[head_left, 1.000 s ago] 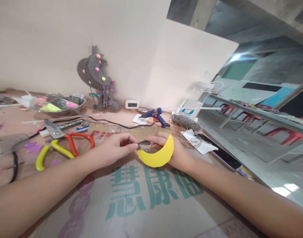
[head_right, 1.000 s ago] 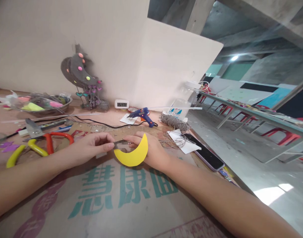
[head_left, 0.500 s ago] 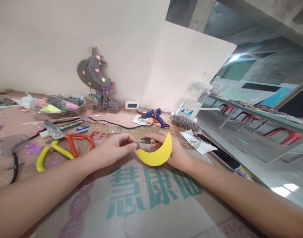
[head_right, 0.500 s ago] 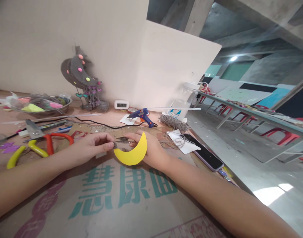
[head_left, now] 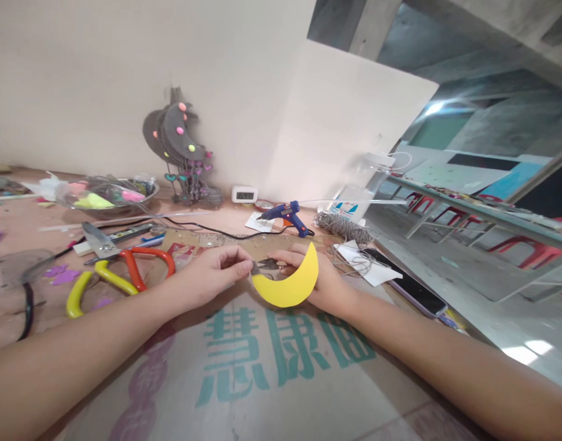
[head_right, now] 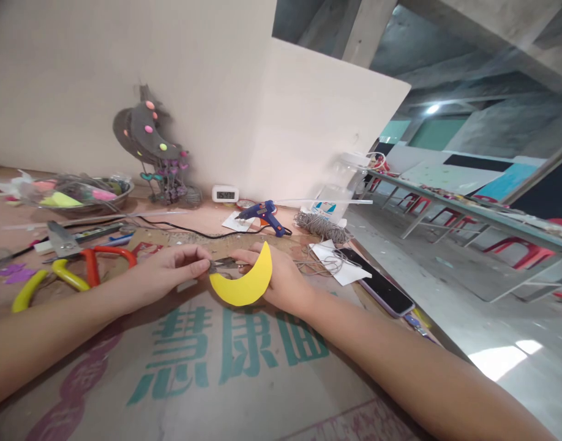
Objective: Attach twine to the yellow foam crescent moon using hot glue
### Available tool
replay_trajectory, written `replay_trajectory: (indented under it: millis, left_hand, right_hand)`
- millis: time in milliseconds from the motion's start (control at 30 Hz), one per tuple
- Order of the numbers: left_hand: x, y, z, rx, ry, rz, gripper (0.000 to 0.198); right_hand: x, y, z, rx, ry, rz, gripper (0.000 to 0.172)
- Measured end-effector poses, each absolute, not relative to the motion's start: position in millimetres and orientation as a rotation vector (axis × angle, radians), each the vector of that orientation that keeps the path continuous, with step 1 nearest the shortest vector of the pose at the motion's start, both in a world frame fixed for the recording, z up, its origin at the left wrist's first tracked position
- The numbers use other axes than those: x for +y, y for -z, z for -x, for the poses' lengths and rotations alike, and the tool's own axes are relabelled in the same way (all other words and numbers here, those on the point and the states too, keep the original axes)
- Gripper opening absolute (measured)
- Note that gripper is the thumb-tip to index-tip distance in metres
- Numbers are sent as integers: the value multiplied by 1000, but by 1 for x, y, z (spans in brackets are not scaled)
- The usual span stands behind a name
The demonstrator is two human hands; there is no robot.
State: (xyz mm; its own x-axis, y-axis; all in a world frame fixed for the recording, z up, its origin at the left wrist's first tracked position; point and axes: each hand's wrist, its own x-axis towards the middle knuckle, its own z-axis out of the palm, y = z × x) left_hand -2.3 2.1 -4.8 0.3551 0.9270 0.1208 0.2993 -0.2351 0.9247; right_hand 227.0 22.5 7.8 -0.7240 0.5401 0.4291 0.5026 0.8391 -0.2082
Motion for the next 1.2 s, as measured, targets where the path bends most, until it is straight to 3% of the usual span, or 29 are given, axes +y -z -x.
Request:
replay_trajectory:
  millis: [1200]
  left_hand:
    - [1,3,0,1170,-938,-1706,22]
  right_hand:
    - [20,-10,-225,-2545,22,792,34]
